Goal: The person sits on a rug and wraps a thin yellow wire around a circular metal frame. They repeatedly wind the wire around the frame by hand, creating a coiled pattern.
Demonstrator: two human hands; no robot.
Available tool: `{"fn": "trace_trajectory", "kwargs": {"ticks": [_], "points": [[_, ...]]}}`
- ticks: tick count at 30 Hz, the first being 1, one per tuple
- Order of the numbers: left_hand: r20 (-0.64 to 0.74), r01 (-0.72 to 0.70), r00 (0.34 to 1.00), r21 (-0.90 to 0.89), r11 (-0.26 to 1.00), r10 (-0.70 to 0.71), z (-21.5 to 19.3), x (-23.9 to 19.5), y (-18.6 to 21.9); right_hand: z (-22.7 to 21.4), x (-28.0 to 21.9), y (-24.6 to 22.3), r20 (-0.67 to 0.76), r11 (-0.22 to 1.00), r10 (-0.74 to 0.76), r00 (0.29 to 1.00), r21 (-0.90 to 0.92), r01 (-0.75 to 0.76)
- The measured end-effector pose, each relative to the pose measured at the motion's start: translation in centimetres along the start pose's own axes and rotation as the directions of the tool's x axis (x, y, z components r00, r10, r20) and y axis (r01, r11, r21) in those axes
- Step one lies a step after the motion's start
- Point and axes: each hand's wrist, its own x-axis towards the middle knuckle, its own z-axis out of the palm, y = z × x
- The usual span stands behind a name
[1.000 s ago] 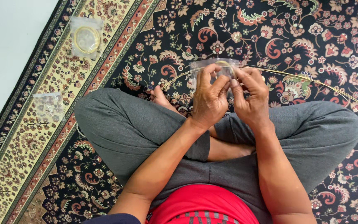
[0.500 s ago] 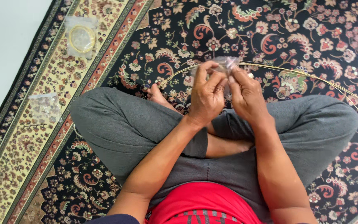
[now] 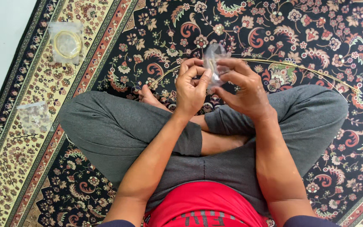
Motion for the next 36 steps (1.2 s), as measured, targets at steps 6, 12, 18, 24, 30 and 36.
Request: {"fn": "trace_trajectory", "kwargs": {"ticks": [6, 12, 18, 24, 30, 36], "points": [[0.014, -0.190, 0.981, 0.274, 0.943, 0.193, -1.4, 1.1, 4.4, -0.4, -0.3, -1.4, -0.068, 0.795, 0.365, 0.929, 0.541, -0.273], [0.303, 0.185, 0.947, -0.233, 0.955, -0.109, -1.3, 0.9, 4.4, -1.3, -0.3, 0.3, -0.053, 0.533, 0.483, 0.874, 0.810, -0.245], [0.293, 0.234, 0.939, -0.152, 0.960, -0.182, -2.0, 1.4, 2.0, -2.6, -0.2, -0.4, 0.076, 0.698, 0.409, 0.909, 0.616, -0.366], [0.291, 0.293, 0.926, -0.148, 0.945, -0.241, -2.2, 1.4, 1.3, -2.7, -0.9, 2.2, 0.049, 0.766, 0.384, 0.922, 0.541, -0.348], [0.276, 0.246, 0.936, -0.079, 0.966, -0.216, -2.2, 1.4, 3.5, -2.3, -1.0, 1.5, 0.120, 0.777, 0.349, 0.930, 0.518, -0.358], [0.257, 0.217, 0.944, -0.017, 0.976, -0.206, -2.3, 1.5, 2.5, -3.0, -0.7, 0.5, 0.254, 0.732, 0.277, 0.927, 0.569, -0.374]]}}
